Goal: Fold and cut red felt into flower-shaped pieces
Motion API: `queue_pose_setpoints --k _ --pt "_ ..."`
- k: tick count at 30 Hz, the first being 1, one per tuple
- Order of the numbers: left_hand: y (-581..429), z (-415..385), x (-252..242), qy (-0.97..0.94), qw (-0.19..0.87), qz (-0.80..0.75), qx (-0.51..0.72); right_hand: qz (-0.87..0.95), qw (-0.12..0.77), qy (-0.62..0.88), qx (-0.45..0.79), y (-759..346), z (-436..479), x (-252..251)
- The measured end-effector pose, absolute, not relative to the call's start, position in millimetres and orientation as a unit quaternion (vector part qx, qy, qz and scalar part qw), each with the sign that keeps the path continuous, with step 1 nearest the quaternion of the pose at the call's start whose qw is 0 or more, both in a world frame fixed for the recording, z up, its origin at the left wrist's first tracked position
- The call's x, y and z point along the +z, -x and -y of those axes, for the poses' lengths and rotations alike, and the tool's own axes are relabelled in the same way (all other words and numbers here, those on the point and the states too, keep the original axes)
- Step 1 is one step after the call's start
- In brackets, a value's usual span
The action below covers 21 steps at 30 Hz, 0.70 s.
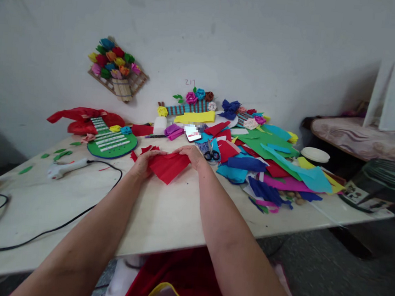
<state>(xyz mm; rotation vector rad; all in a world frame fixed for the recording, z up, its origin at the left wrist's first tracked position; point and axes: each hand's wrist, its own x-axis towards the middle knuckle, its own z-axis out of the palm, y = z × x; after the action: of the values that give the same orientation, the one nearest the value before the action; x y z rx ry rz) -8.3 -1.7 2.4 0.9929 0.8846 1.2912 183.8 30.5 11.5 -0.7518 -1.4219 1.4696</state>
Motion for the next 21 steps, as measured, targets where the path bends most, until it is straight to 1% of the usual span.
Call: queue_pose_setpoints --k 3,10,14,18,21 --pt "8.0 4.1 2.7 -0.465 0.58 -0.381 0.55 0.585 0.471 0.291 0.593 -183.1 -27.3 14.2" --pt "7.5 8.0 3.7 -0.508 0.552 -0.373 0.546 0.55 0.49 0.324 0.594 -179.8 -28.6 14.3" --pt "6.0 8.0 4.3 -0.524 0.541 -0.368 0.545 0.566 0.474 0.342 0.581 -179.6 -30.9 12.4" --pt "4.4 7.3 4.5 -0.53 0.549 -0.363 0.534 0.598 0.446 0.372 0.552 -179.1 -31.7 10.4" --pt "3.6 7.9 5.0 -0.533 0.553 -0.365 0.526 0.605 0.442 0.388 0.537 -178.4 -32.5 9.0"
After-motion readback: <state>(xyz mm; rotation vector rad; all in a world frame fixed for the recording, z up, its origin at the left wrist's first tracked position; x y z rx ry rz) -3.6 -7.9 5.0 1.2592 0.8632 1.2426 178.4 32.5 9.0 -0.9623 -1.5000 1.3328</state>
